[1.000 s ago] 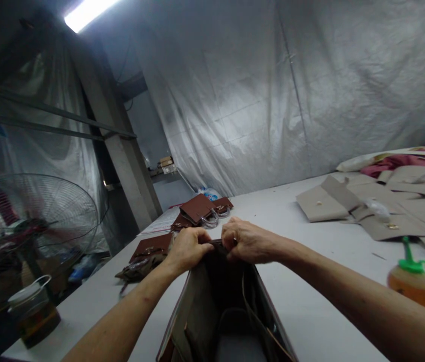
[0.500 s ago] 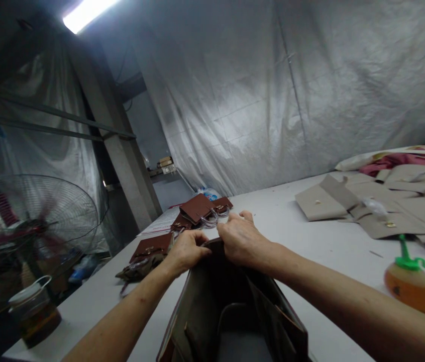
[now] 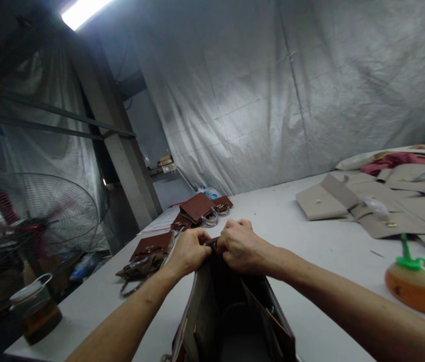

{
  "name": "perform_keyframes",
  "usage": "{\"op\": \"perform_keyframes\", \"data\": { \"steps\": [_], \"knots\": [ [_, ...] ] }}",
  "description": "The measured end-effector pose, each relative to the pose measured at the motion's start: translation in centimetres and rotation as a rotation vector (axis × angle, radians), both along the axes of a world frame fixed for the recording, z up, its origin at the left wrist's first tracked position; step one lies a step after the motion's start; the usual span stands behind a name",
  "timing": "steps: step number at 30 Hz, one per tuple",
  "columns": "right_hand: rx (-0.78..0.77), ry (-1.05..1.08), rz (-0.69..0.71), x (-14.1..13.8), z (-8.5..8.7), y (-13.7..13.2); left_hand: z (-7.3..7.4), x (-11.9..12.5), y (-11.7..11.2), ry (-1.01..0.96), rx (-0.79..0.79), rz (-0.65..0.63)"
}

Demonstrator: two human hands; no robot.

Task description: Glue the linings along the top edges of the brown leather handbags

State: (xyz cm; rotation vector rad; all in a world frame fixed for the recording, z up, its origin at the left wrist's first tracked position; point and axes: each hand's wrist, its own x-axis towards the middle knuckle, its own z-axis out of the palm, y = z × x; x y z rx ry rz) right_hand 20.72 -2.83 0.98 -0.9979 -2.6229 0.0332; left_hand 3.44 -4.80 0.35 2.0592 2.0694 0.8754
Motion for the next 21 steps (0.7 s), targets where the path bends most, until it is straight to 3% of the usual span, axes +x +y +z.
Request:
{"op": "perform_keyframes", "data": {
  "steps": [6,14,21],
  "knots": [
    [-0.008,0.13,-0.11,1.0,-0.6,1.4,0.0,-0.4,-0.1,-0.052,-0.041,-0.056],
    [-0.002,0.145,-0.052,0.8,-0.6,1.4,-0.1,-0.8,0.4,-0.08,-0.059,-0.072],
    [0.044,0.095,-0.098,-0.3,0.0,1.5,0.1,-0.6,0.1,-0.085,-0.067,-0.05]
  ]
}}
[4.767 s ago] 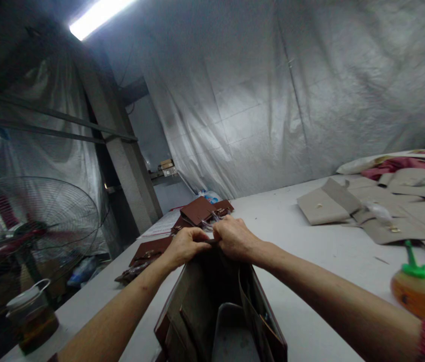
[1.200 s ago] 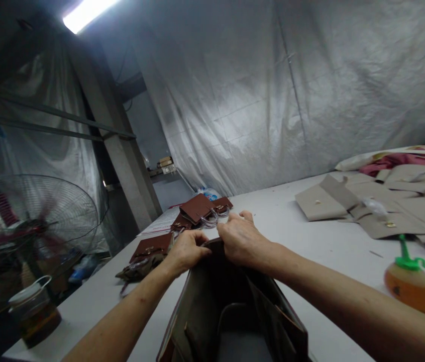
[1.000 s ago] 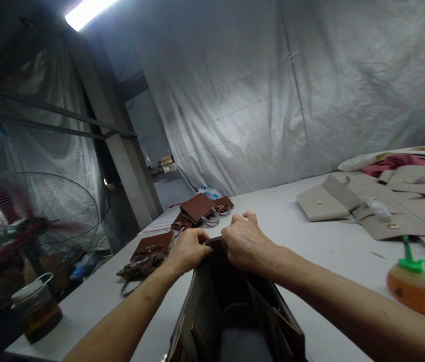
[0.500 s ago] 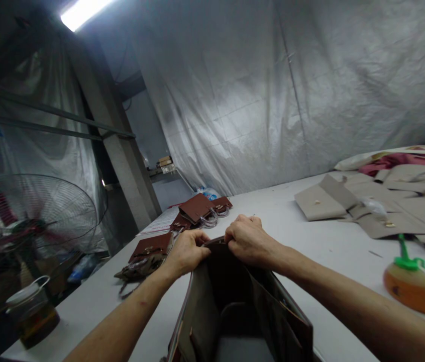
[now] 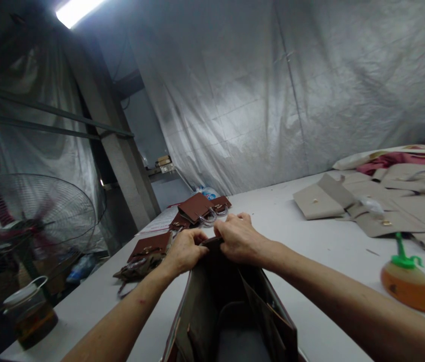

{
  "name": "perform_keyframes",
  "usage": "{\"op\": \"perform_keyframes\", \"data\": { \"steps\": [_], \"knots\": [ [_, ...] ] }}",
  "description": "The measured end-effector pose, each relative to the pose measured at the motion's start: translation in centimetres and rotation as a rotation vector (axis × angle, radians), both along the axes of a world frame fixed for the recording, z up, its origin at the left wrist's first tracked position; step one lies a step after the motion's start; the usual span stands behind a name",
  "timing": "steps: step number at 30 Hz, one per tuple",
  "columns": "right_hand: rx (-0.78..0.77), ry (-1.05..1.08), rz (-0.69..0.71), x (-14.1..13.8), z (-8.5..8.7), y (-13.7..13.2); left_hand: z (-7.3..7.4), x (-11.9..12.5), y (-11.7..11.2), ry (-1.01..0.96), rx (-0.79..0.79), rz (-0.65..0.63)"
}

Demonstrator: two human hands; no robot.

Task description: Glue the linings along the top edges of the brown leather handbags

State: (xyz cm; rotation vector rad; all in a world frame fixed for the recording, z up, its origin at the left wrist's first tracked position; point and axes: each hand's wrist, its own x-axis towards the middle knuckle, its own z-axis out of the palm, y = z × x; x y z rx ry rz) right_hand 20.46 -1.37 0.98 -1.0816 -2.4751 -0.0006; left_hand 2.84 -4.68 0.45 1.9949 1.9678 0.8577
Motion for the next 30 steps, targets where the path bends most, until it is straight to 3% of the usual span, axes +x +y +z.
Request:
{"op": "perform_keyframes", "data": {
  "steps": [14,23,30],
  "knots": [
    [0.047,-0.011,-0.009,0.1,-0.02,0.35,-0.04,0.07,-0.06,-0.004,-0.008,0.002],
    [0.156,0.092,0.211,0.34,-0.25,-0.24,0.13,0.28,-0.13,0.032,0.027,0.008],
    [0.069,0.106,0.215,0.36,-0.33,-0.38,0.27,0.25,-0.49,0.022,0.021,0.005]
  ]
}}
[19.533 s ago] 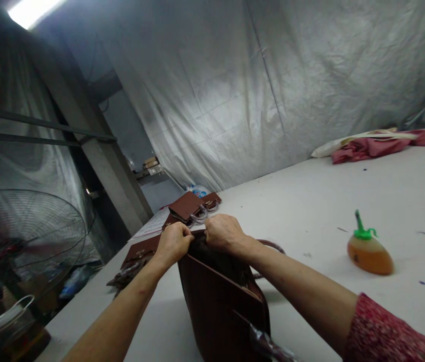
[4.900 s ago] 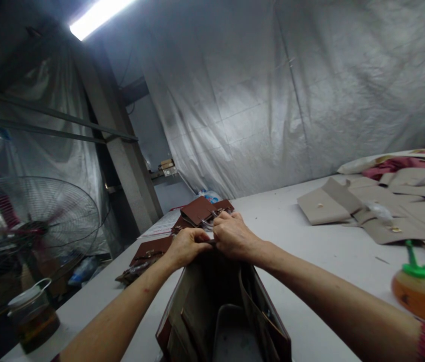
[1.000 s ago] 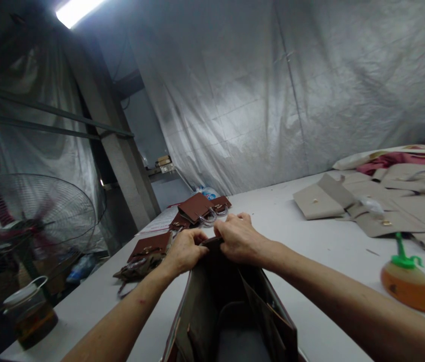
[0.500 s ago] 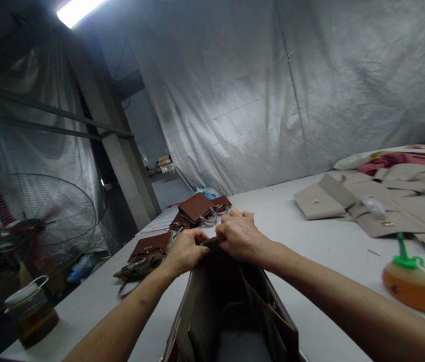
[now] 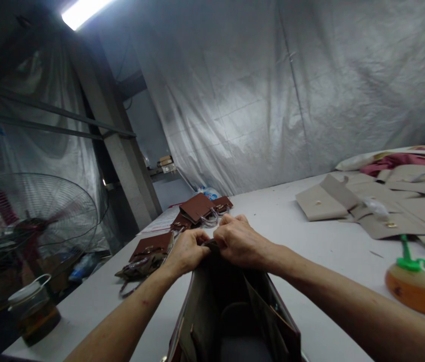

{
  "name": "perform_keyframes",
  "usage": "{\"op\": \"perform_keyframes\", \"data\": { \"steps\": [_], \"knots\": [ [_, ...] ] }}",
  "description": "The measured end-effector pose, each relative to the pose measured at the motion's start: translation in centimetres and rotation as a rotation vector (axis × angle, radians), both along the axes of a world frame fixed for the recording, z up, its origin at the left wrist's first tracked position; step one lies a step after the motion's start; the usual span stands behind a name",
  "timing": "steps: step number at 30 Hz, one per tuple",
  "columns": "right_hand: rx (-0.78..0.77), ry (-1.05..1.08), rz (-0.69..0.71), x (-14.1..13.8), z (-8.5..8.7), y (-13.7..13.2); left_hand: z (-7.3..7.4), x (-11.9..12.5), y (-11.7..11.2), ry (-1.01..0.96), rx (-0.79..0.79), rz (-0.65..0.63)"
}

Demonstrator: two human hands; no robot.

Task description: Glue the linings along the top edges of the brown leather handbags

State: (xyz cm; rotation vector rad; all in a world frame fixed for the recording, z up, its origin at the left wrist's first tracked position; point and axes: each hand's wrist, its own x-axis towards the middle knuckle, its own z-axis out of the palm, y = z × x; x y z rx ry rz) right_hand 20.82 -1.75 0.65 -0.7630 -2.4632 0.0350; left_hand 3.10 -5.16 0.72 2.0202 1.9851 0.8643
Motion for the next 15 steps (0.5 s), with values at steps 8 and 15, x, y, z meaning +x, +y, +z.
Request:
{"op": "perform_keyframes", "data": {
  "steps": [8,15],
  "knots": [
    [-0.088,0.068,-0.19,-0.06,0.18,0.2,-0.59,-0.37,0.41,-0.02,-0.019,-0.047],
    [-0.105,0.145,-0.179,-0.18,0.04,0.0,-0.41,-0.46,0.29,-0.035,-0.02,-0.074]
  ]
}}
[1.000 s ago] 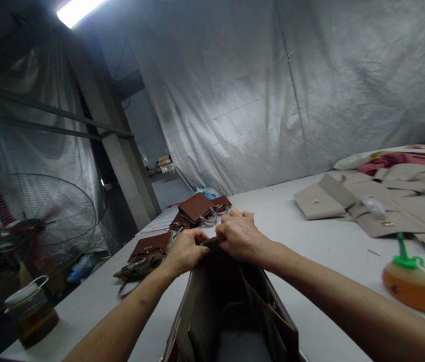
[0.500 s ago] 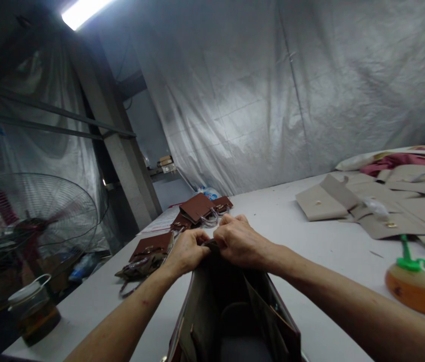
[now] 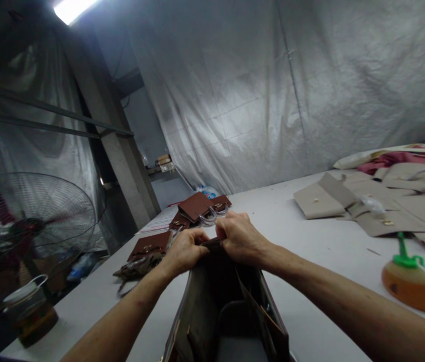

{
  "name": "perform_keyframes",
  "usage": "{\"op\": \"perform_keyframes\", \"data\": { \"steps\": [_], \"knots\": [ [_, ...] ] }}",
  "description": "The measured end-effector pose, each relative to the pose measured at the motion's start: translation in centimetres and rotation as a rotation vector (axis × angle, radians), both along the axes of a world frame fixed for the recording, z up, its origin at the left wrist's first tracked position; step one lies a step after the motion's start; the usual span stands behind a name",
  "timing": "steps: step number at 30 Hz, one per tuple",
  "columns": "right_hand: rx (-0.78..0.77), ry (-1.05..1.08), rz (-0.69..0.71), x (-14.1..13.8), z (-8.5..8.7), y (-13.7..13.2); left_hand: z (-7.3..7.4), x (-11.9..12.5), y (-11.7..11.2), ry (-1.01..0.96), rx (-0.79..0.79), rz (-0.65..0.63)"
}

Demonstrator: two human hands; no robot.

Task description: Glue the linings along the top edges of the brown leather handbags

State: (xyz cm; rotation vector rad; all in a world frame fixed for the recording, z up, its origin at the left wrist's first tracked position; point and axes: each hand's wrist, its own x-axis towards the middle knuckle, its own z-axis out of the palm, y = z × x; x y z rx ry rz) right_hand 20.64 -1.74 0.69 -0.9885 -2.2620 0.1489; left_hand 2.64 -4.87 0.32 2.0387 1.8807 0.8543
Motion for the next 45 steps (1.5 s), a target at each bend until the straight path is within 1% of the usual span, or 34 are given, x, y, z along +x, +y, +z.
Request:
{"op": "perform_keyframes", "data": {
  "steps": [4,9,11,13,16,19,21,25,29,31,33,35,37,38,40,41,43,45],
  "knots": [
    [-0.01,0.027,-0.031,0.0,0.1,-0.2,0.3,0.3,-0.2,0.008,-0.005,-0.028],
    [-0.012,0.035,-0.073,-0.1,0.1,-0.2,0.0,0.1,0.1,-0.024,-0.031,-0.071],
    [-0.013,0.036,-0.09,-0.1,0.0,-0.1,-0.2,-0.1,0.3,-0.084,-0.068,-0.116],
    [-0.013,0.035,-0.1,-0.2,-0.1,0.0,-0.2,-0.3,0.4,-0.135,-0.114,-0.187],
    [-0.009,0.034,-0.111,-0.2,-0.1,0.2,0.1,-0.5,0.7,-0.14,-0.152,-0.275],
    [0.001,0.032,-0.118,-0.2,-0.2,0.4,0.5,-0.5,0.7,-0.142,-0.175,-0.318],
    [0.01,0.027,-0.113,-0.2,-0.3,0.5,0.7,-0.5,0.7,-0.111,-0.162,-0.345],
    [0.031,0.007,-0.109,-0.4,-0.5,0.6,1.1,-0.1,0.9,0.044,-0.039,-0.355],
    [0.06,-0.021,-0.115,-0.8,-0.5,0.4,1.5,0.7,1.2,0.127,-0.031,-0.265],
    [0.069,-0.045,-0.109,-0.6,-0.1,0.3,1.9,1.0,1.1,0.151,-0.005,-0.228],
    [0.046,-0.038,-0.096,0.0,0.6,0.1,2.3,0.7,0.8,0.173,0.024,-0.196],
    [0.004,0.049,-0.089,1.1,1.4,-0.1,2.6,-0.3,0.2,0.186,0.055,-0.11],
    [-0.028,0.181,-0.09,2.6,1.8,-0.3,2.7,-2.0,-0.3,0.2,0.074,0.031],
    [-0.039,0.233,-0.085,3.4,1.8,-0.4,2.6,-3.0,-0.6,0.21,0.066,0.108],
    [-0.061,0.28,-0.067,4.7,1.0,-0.3,2.5,-4.9,-1.1,0.233,0.02,0.24],
    [-0.082,0.289,-0.05,5.0,0.4,-0.2,2.4,-5.6,-1.3,0.255,-0.009,0.282],
    [-0.13,0.3,-0.007,5.3,-1.2,0.0,2.3,-6.3,-1.8,0.337,-0.065,0.326],
    [-0.182,0.31,0.049,4.9,-2.8,0.4,2.4,-6.1,-2.0,0.447,-0.086,0.335]
  ]
}}
